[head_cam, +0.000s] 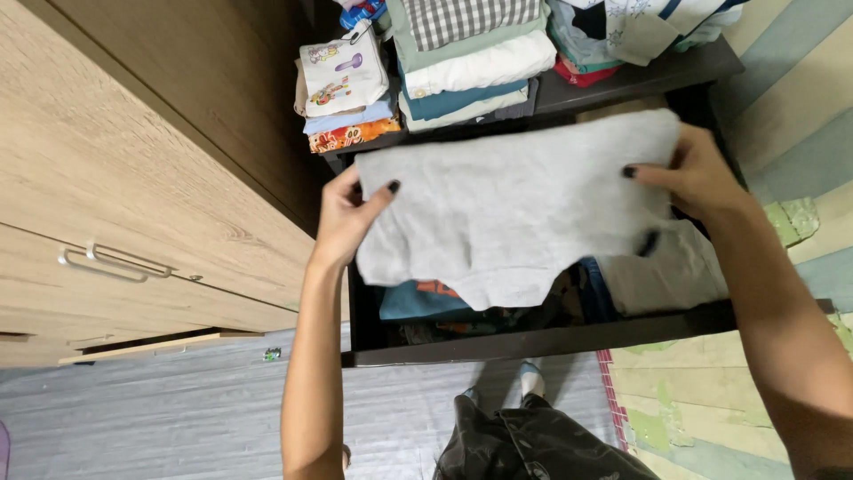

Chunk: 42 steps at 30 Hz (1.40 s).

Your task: The person folds multiple children's clothing items one by one, including pants, shirts, and shorts, and places them into an open drawer. The person handles each item individually, folds it neatly, and stacks it inside the drawer.

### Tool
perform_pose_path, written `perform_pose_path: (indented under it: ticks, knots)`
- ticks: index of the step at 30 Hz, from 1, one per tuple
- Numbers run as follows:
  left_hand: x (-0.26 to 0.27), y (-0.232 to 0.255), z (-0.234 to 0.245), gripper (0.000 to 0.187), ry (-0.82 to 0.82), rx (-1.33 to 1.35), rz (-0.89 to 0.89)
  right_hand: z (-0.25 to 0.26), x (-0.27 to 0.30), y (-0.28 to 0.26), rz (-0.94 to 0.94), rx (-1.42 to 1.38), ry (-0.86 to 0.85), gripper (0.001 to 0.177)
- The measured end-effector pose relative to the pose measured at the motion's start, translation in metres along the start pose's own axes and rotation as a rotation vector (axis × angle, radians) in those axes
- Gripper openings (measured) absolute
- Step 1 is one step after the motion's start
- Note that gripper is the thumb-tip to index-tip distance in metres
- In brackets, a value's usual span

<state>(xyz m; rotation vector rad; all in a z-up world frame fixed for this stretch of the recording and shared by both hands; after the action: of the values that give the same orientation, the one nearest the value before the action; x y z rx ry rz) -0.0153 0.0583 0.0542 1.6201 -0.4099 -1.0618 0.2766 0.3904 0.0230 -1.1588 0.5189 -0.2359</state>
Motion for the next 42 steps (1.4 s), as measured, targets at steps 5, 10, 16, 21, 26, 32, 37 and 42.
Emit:
perform_pose_path:
  ticks: [5,10,16,21,26,32,37,42]
  knots:
    - [-0.011,-0.024,-0.049,0.048,-0.124,-0.035,0.092,-0.036,-0.009,0.007,-0.041,0.532,-0.017,0.045]
    - [-0.018,0.002,-0.158,0.076,-0.328,-0.563,-0.134,-0.123,-0.01,-0.043,0.007,0.15,-0.077,0.061]
    - [-0.002,0.035,-0.173,0.064,-0.61,0.517,0.057,-0.116,-0.011,-0.058,-0.003,-0.217,0.042,0.085]
    - [-0.021,-0.048,-0.122,0.057,-0.117,0.408,0.088,-0.082,-0.004,-0.013,-0.206,-0.284,0.126,0.076]
    - [-0.001,-0.098,-0.128,0.073,-0.128,0.434,0.527,-0.082,-0.001,-0.03,-0.473,-0.576,0.151,0.08]
    - [0.013,-0.138,-0.134,0.074,0.068,0.646,0.899,-0.065,0.012,0.053,-0.741,-0.778,0.209,0.053]
    - [0.009,-0.096,-0.158,0.074,0.244,0.634,0.957,-0.049,0.012,0.03,-0.512,-0.112,0.298,0.058]
    - [0.003,-0.075,-0.221,0.077,0.083,0.661,0.985,-0.081,0.021,-0.017,-0.766,-0.269,0.198,0.063]
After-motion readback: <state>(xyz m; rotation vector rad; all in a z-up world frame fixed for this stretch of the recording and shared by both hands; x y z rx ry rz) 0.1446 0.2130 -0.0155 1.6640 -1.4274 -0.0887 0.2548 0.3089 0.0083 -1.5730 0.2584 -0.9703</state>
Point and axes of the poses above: each hand's wrist, its own x-axis away from the middle knuckle, its own z-axis out of the back of the hand, y = z × x, the point moved 6 cm from there along -x, towards the middle knuckle, and after that the axes turned 5 degrees about x, right-handed, at the moved point
